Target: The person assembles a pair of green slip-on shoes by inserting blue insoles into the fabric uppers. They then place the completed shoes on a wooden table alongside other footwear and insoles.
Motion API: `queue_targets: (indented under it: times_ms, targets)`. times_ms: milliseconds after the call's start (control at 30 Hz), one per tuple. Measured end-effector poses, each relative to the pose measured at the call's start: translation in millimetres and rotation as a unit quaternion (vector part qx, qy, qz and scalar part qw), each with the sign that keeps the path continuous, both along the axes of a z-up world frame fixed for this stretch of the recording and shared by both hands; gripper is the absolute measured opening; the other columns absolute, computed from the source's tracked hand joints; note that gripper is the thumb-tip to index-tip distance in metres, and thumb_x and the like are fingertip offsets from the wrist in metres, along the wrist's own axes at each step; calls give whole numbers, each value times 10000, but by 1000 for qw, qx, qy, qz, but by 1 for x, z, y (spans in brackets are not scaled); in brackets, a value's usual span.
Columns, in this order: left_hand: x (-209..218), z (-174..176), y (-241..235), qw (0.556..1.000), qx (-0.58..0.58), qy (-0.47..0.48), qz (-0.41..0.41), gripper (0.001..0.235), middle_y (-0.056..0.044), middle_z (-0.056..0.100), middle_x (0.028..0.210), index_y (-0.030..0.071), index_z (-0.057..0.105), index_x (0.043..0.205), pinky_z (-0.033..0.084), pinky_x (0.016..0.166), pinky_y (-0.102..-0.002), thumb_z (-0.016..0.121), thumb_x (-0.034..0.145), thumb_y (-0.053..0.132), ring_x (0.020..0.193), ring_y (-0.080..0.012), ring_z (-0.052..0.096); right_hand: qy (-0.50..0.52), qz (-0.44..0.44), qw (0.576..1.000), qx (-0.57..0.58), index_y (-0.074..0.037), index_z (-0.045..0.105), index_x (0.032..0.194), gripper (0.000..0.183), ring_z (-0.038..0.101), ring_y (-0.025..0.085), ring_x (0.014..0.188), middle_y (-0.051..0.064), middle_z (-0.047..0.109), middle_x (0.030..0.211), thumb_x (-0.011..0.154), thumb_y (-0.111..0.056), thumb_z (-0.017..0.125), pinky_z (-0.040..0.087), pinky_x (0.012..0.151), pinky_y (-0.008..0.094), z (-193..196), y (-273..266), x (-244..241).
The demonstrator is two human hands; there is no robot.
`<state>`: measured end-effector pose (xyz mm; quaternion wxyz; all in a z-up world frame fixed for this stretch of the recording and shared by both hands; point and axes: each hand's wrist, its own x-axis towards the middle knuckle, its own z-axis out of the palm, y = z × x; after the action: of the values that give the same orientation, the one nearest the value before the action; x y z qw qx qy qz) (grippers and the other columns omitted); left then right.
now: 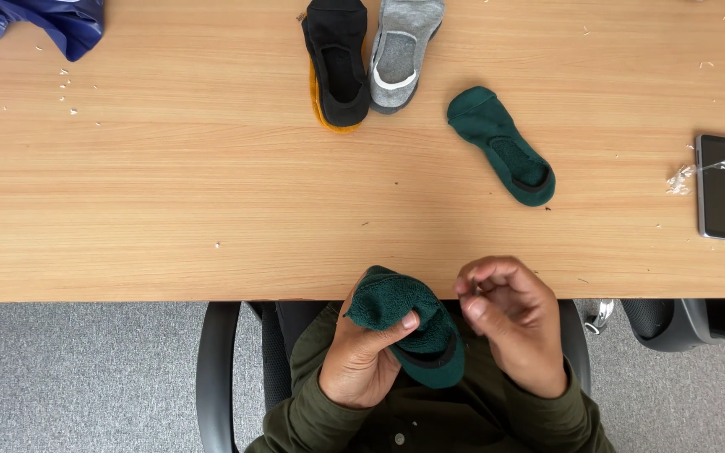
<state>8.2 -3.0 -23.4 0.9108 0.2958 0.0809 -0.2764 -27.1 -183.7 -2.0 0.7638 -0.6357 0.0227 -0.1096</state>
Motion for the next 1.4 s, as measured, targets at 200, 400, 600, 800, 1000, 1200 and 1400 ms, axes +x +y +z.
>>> queue_targets:
  times_ms: [200, 400, 600, 800, 1000, 1200, 1400]
  targets:
    - [5, -7, -7, 994, 70, -54, -57, 409, -58, 683, 1014, 108, 585, 1035, 512, 831, -325, 893, 765, 95, 965, -186, 650, 122, 101, 986, -61, -15, 687, 1258, 504, 693, 199, 1156, 104, 740, 1230, 890, -356, 732, 548, 974, 326, -12, -3, 19]
    - [10, -19, 3, 992, 48, -75, -87, 411, -63, 681, 1075, 48, 632, 1178, 511, 892, -332, 726, 936, 366, 1009, -193, 648, 139, 204, 965, 93, -25, 672, 889, 438, 467, 90, 707, 89, 613, 1043, 928, -458, 724, 262, 463, 198, -21, -14, 23]
    - [10, -12, 2, 989, 65, -45, -123, 196, -30, 653, 978, 89, 659, 1071, 477, 803, -344, 679, 991, 267, 896, -178, 616, 156, 221, 961, 62, -22, 664, 1154, 525, 604, 137, 862, 43, 659, 979, 850, -422, 816, 466, 735, 293, -28, -13, 19]
    - [12, -4, 4, 988, 82, -83, -104, 97, -52, 672, 1003, 92, 647, 1046, 537, 829, -368, 663, 999, 175, 908, -209, 641, 175, 265, 947, 45, -66, 711, 1006, 356, 398, 107, 645, -25, 511, 759, 841, -345, 858, 312, 584, 285, -37, -24, 14]
    - [8, -29, -8, 941, 242, -227, 68, 168, -29, 572, 807, 93, 623, 916, 417, 661, -316, 593, 899, -71, 752, -134, 488, 96, 83, 991, -49, -124, 572, 796, 179, 582, 160, 753, 31, 638, 818, 900, -70, 707, 429, 691, 326, -38, 0, 12]
    - [10, -47, -28, 785, 435, -349, 271, 318, 17, 376, 741, 160, 319, 733, 315, 591, -293, 455, 849, -103, 650, -113, 347, -22, -186, 936, -298, -152, 398, 715, 358, 376, 45, 601, -50, 426, 643, 876, 9, 675, 320, 526, 230, -70, 26, 3]
    - [18, -39, -25, 761, 477, -381, 221, 396, 5, 366, 735, 144, 302, 739, 336, 607, -313, 578, 1005, 45, 660, -124, 348, -17, 12, 979, -201, -144, 474, 805, 361, 709, 164, 873, 108, 727, 982, 842, -25, 812, 563, 745, 288, -30, 19, 11]
